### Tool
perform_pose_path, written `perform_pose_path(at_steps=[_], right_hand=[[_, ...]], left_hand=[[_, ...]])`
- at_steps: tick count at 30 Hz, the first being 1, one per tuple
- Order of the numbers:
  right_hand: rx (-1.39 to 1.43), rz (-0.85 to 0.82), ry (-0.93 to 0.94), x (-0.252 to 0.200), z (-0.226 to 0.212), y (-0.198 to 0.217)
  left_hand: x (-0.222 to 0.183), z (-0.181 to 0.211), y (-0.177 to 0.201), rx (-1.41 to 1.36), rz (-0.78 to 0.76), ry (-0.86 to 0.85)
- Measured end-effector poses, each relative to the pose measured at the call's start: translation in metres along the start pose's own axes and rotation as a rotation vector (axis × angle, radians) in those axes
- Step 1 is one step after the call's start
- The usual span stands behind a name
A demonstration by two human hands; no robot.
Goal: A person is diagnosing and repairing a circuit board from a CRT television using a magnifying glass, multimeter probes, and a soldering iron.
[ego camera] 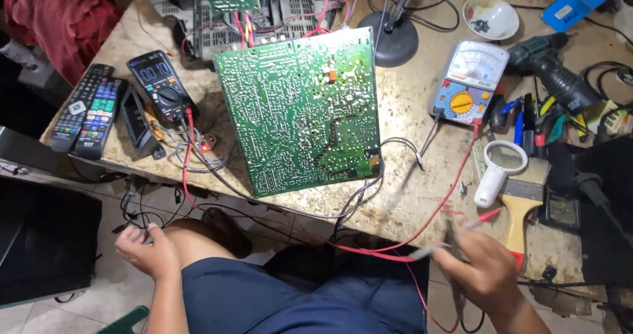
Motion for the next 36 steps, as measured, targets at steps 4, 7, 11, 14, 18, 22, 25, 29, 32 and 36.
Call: perform_pose_path(at_steps=[4, 7, 11, 14, 18, 22, 25, 29, 32, 36], right_hand=[[-0.268, 0.33, -0.035, 0.006, 0.003, 0.018], [-0.355, 0.457, -0.044, 0.029, 0.008, 0.019], [-0.375, 0.526, -0.011, 0.057, 0.026, 0.007], [-0.416, 0.554, 0.006, 0.086, 0.027, 0.0], [-0.344, 0.551, -0.013, 0.104, 0.03, -0.013], [-0.126, 0.59, 0.022, 0.12, 0.026, -0.026], [0.071, 0.643, -0.04, 0.139, 0.015, -0.025], [0.272, 0.725, -0.204, 0.184, -0.003, -0.017], [0.278, 0.779, -0.328, 0.219, -0.007, -0.009], [0.265, 0.822, -0.394, 0.244, 0.002, -0.014]], left_hand=[[-0.001, 0.007, -0.004, 0.032, -0.079, 0.045], [-0.002, 0.0, -0.007, 0.05, -0.145, 0.058], [-0.004, -0.001, -0.006, 0.134, -0.271, 0.087], [-0.006, -0.014, -0.008, 0.23, -0.326, 0.048], [-0.003, -0.019, -0.009, 0.358, -0.395, 0.119], [0.007, -0.003, -0.008, 0.487, -0.455, 0.11], [0.013, 0.005, -0.01, 0.595, -0.542, 0.202], [0.015, 0.001, -0.015, 0.686, -0.564, 0.162], [0.018, -0.005, -0.021, 0.748, -0.603, 0.154], [0.023, -0.006, -0.025, 0.783, -0.611, 0.164]])
Point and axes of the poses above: each hand's wrist, its own x-axis towards the middle knuckle, its own y-axis out of the back of the hand, z = x × y, the point moved 2 cm from there along x, towards the middle knuckle, and after that the axes turned 2 degrees about -x, right-handed, at the moved point
